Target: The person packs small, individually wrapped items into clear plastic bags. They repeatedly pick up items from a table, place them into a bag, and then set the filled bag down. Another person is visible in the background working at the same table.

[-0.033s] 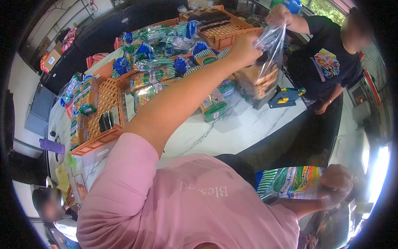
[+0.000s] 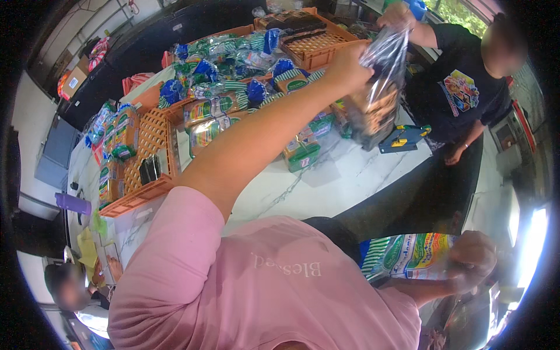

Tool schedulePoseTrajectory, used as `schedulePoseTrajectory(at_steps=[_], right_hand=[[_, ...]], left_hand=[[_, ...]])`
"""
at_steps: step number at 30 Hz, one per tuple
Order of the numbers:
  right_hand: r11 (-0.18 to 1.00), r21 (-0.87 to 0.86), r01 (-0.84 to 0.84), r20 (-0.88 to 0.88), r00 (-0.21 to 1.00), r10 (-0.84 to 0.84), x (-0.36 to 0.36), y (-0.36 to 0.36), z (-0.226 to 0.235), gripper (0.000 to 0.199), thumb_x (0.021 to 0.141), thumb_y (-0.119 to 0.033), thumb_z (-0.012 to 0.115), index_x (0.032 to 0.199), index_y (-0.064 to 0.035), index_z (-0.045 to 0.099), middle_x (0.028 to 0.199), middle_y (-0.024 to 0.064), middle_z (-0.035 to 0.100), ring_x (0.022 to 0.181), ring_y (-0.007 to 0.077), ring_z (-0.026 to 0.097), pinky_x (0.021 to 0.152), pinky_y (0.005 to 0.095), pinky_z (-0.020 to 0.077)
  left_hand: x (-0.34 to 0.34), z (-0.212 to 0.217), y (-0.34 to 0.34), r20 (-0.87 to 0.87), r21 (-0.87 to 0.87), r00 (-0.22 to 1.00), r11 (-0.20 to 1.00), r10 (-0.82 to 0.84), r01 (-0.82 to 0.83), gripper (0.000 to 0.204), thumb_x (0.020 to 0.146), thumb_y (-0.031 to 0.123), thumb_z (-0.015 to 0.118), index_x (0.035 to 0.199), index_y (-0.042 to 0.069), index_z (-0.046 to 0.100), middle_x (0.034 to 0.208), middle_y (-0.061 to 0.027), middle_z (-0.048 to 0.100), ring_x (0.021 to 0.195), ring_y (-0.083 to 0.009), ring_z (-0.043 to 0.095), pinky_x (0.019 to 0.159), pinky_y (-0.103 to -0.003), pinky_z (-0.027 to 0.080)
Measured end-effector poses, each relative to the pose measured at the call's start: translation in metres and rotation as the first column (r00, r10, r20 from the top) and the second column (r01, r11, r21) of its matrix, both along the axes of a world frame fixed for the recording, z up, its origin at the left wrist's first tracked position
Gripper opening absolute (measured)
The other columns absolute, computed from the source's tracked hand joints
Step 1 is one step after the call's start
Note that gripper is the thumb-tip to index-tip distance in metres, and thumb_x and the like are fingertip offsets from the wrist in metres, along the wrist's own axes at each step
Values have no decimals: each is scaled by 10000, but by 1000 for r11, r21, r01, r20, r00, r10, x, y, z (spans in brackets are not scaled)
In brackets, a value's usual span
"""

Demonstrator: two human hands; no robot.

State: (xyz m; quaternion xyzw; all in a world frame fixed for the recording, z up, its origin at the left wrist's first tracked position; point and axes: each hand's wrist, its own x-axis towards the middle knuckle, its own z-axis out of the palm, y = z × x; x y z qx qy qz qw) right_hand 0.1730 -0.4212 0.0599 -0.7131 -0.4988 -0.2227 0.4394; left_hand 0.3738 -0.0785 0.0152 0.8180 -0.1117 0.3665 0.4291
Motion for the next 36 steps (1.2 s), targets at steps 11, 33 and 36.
schedulePoseTrajectory(at_steps=[11,33,36], right_hand=[[624,779,53,39,990,-132,66,117,20,329,937,-302,380,890,-24,550,733,94,538,573,168,483,528,290,413],[991,128,25,19,999,-27,257,508,-168,446,585,82,653,1006,-65,664,1026,178,608,984,351,578,853,370,458],[994,85,64,9,998,-66,287,574,-172,442,701,-41,685,1133,-73,597,1212,257,490,1119,409,491,913,409,432]], left_hand=[[-158,-56,-14,-686,-77,445,665,-576,743,749,720,382,706,1337,87,398,1185,-257,533,1059,-408,544,935,-424,418],[-293,-176,287,-491,-563,829,629,267,-536,299,806,-25,569,1101,23,554,989,-40,572,848,-90,539,725,-237,453],[-325,-163,309,-601,-420,657,519,455,-744,244,822,-2,564,1066,2,569,918,-21,587,830,-90,538,749,-237,444]])
